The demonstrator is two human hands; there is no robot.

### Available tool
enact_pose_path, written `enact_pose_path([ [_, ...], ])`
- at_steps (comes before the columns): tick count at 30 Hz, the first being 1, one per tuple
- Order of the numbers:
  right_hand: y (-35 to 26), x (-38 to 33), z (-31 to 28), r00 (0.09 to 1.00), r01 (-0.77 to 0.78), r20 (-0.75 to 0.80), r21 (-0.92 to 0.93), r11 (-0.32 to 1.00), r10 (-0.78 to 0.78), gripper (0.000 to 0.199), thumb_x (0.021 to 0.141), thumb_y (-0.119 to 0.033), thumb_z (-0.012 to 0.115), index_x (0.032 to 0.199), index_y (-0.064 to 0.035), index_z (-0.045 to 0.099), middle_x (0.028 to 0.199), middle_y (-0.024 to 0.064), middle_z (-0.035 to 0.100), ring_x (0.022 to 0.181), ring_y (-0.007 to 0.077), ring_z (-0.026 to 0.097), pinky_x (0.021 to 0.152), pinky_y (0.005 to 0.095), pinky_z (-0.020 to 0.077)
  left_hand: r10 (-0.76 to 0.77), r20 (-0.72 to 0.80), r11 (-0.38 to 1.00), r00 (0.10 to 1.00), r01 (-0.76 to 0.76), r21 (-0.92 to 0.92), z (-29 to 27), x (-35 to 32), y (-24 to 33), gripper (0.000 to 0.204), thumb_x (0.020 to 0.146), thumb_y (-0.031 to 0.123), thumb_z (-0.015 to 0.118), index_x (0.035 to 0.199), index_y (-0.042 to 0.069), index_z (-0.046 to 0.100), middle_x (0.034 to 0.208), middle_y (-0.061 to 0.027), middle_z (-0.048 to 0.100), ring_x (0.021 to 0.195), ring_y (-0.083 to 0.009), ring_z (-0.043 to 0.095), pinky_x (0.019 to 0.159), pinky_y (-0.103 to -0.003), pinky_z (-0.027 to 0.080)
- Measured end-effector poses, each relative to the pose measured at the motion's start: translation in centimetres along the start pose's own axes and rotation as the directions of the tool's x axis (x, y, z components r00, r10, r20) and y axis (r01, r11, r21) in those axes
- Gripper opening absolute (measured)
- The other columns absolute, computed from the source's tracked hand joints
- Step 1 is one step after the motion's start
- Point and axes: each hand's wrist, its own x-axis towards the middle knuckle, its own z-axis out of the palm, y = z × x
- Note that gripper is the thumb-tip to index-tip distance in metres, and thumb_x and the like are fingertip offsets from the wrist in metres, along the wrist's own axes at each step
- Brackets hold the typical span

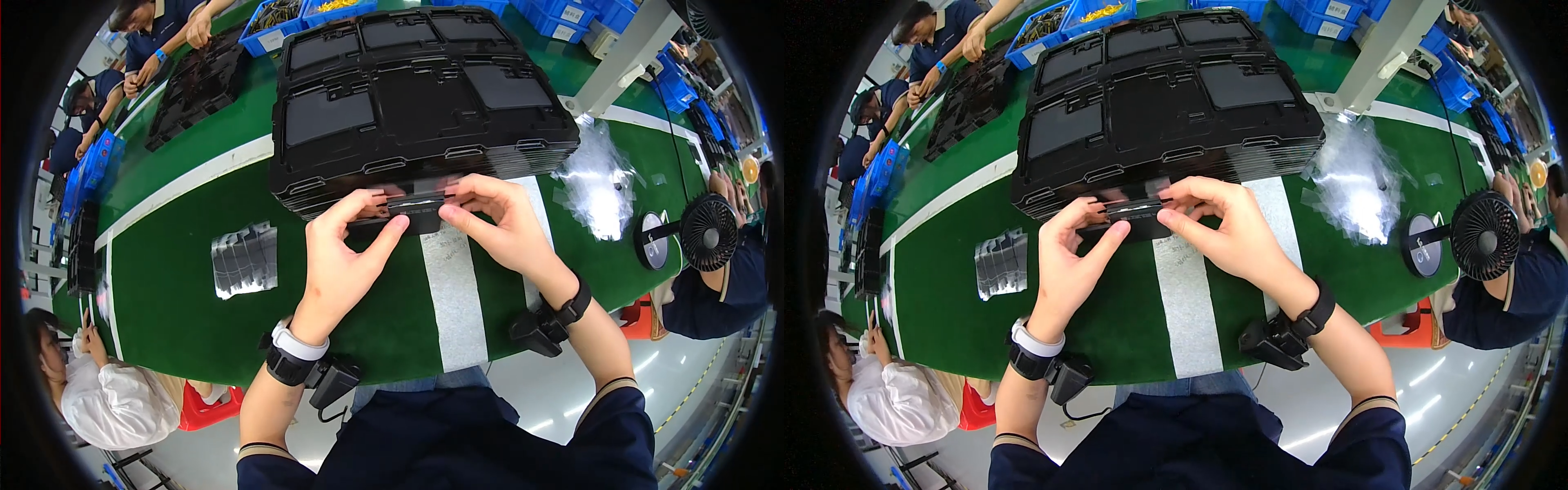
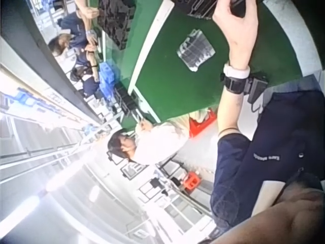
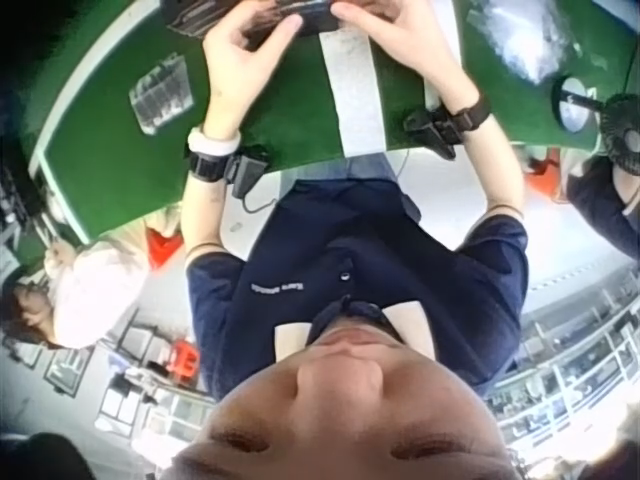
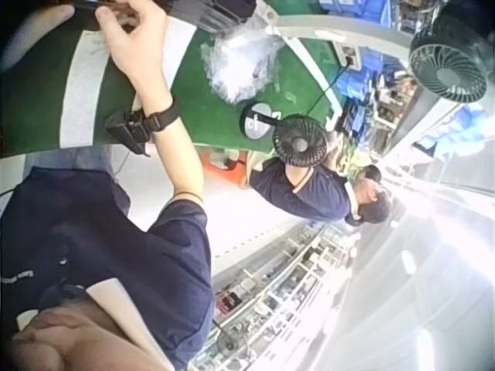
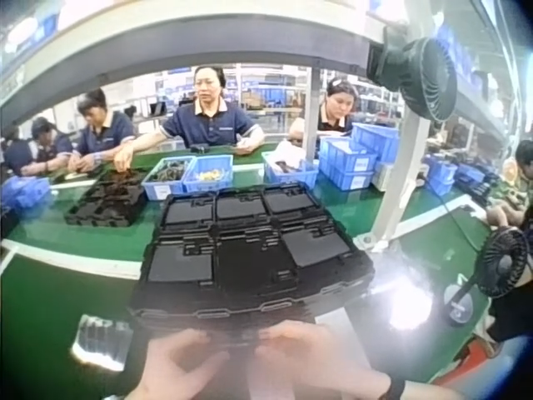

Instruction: Apply adhesive strips to small black plastic electronics housings on a factory assembly line.

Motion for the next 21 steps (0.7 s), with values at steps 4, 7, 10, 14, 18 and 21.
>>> enact_pose_path([
  [4, 0.4, -0.1, 0.1, 0.999, -0.008, -0.035, 0.166, 0.986, 0.013, 0.016, 0.088, -0.004, 0.067, 0.102, 0.0011, 0.062, 0.097, 0.0043, 0.066, 0.09, 0.0093, 0.062, 0.081, 0.0243, 0.0509, 0.003, -0.019, 0.999, 1.0, -0.003, -0.04, 0.1, 0.2, -0.2, 0.024, 0.08, 0.009, 0.075, 0.1, -0.002, 0.067, 0.095, -0.0092, 0.072, 0.086, -0.0146, 0.067, 0.076, -0.026, 0.051],
  [7, 0.4, 0.0, 0.1, 0.996, -0.077, -0.033, 0.203, 0.976, 0.086, 0.012, 0.088, -0.003, 0.066, 0.1, 0.0004, 0.062, 0.097, 0.0038, 0.065, 0.091, 0.0089, 0.062, 0.082, 0.0242, 0.0505, -0.011, -0.018, 1.0, 1.0, 0.01, -0.026, 0.1, 0.2, -0.3, 0.025, 0.08, 0.009, 0.075, 0.101, -0.002, 0.068, 0.095, -0.009, 0.072, 0.085, -0.0149, 0.068, 0.076, -0.026, 0.051],
  [10, 0.4, 0.0, 0.3, 0.996, -0.041, -0.063, 0.213, 0.976, 0.055, 0.012, 0.088, -0.009, 0.068, 0.095, 0.0003, 0.065, 0.092, 0.0046, 0.067, 0.088, 0.0099, 0.063, 0.077, 0.0253, 0.0497, -0.015, -0.02, 1.0, 1.0, 0.015, -0.008, 0.2, 0.1, -0.2, 0.026, 0.08, 0.009, 0.075, 0.101, -0.002, 0.067, 0.095, -0.0097, 0.072, 0.084, -0.0152, 0.068, 0.076, -0.025, 0.051],
  [14, 0.2, -0.5, 0.6, 0.991, 0.087, -0.116, 0.143, 0.986, -0.071, 0.01, 0.087, -0.006, 0.068, 0.094, 0.0007, 0.067, 0.092, 0.0048, 0.068, 0.087, 0.0099, 0.063, 0.077, 0.0247, 0.0498, 0.026, -0.038, 1.0, 0.999, -0.026, -0.012, 0.3, -0.1, 0.3, 0.026, 0.08, 0.009, 0.075, 0.102, -0.002, 0.067, 0.092, -0.0096, 0.071, 0.083, -0.014, 0.068, 0.075, -0.025, 0.052],
  [18, -0.2, -0.6, 0.1, 0.997, 0.021, -0.073, 0.344, 0.939, 0.004, 0.01, 0.087, -0.007, 0.069, 0.094, 0.0001, 0.068, 0.089, 0.0051, 0.068, 0.084, 0.0096, 0.062, 0.076, 0.0245, 0.0501, -0.081, 0.04, 0.984, 0.996, 0.086, -0.156, 0.0, -0.3, 0.9, 0.023, 0.08, 0.003, 0.075, 0.1, -0.003, 0.065, 0.091, -0.008, 0.07, 0.083, -0.012, 0.068, 0.075, -0.024, 0.054],
  [21, -0.3, -0.4, -0.4, 0.997, -0.079, 0.02, 0.499, 0.863, 0.08, 0.01, 0.088, -0.009, 0.068, 0.094, -0.0005, 0.068, 0.087, 0.0044, 0.068, 0.081, 0.0087, 0.062, 0.075, 0.0244, 0.0503, -0.066, 0.105, 0.937, 0.992, 0.097, -0.335, 0.0, -0.4, 0.9, 0.023, 0.08, 0.0, 0.075, 0.099, -0.003, 0.064, 0.092, -0.007, 0.068, 0.083, -0.0113, 0.068, 0.072, -0.023, 0.055],
])
